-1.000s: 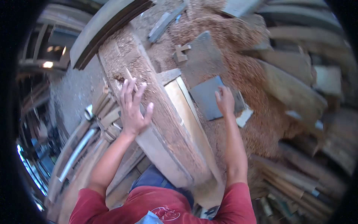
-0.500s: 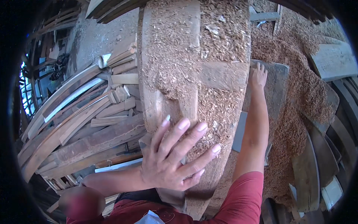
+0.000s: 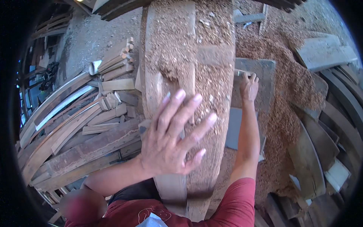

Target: The person measures a wooden beam with a ruler and a marking gauge, then uses a circular saw to cut a small block of wood while it is held against the beam.

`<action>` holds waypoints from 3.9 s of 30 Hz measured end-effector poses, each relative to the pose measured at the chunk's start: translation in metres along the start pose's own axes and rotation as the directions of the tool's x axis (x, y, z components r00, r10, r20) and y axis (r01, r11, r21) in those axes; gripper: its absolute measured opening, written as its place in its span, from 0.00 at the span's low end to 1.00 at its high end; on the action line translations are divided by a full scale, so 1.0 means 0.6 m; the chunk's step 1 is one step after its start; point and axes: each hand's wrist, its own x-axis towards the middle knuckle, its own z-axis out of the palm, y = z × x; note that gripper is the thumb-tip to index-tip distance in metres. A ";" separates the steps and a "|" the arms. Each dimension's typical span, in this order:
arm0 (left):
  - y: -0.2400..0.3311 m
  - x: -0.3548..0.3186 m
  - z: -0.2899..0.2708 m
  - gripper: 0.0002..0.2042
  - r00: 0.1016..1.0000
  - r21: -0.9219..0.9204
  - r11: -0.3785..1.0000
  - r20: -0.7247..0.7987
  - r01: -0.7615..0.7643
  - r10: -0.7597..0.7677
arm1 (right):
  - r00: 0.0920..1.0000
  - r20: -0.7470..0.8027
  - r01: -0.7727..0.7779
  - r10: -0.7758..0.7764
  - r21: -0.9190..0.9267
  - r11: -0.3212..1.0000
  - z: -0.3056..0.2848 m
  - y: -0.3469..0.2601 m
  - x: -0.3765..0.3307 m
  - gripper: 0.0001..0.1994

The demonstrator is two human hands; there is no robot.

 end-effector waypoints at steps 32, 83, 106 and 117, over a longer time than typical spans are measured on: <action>0.170 -0.510 0.097 0.58 0.593 0.187 0.583 0.472 -0.791 0.653 | 0.438 0.097 -0.720 0.894 0.634 0.284 -0.547 -0.592 -1.194 0.22; 0.089 -0.312 0.017 0.52 0.239 -0.033 0.277 0.419 -0.960 0.876 | 0.504 -0.202 -0.809 0.840 0.232 0.541 -0.582 -0.581 -0.896 0.38; 0.072 -0.305 0.037 0.44 0.305 -0.034 0.372 0.505 -0.928 0.808 | 0.490 -0.054 -0.410 0.870 0.867 0.285 -0.686 -0.488 -0.791 0.30; -0.068 -0.236 0.029 0.34 0.915 -0.412 0.902 -0.399 -0.125 -0.056 | 0.533 0.040 -0.846 0.845 0.037 0.532 -0.688 -0.640 -0.770 0.55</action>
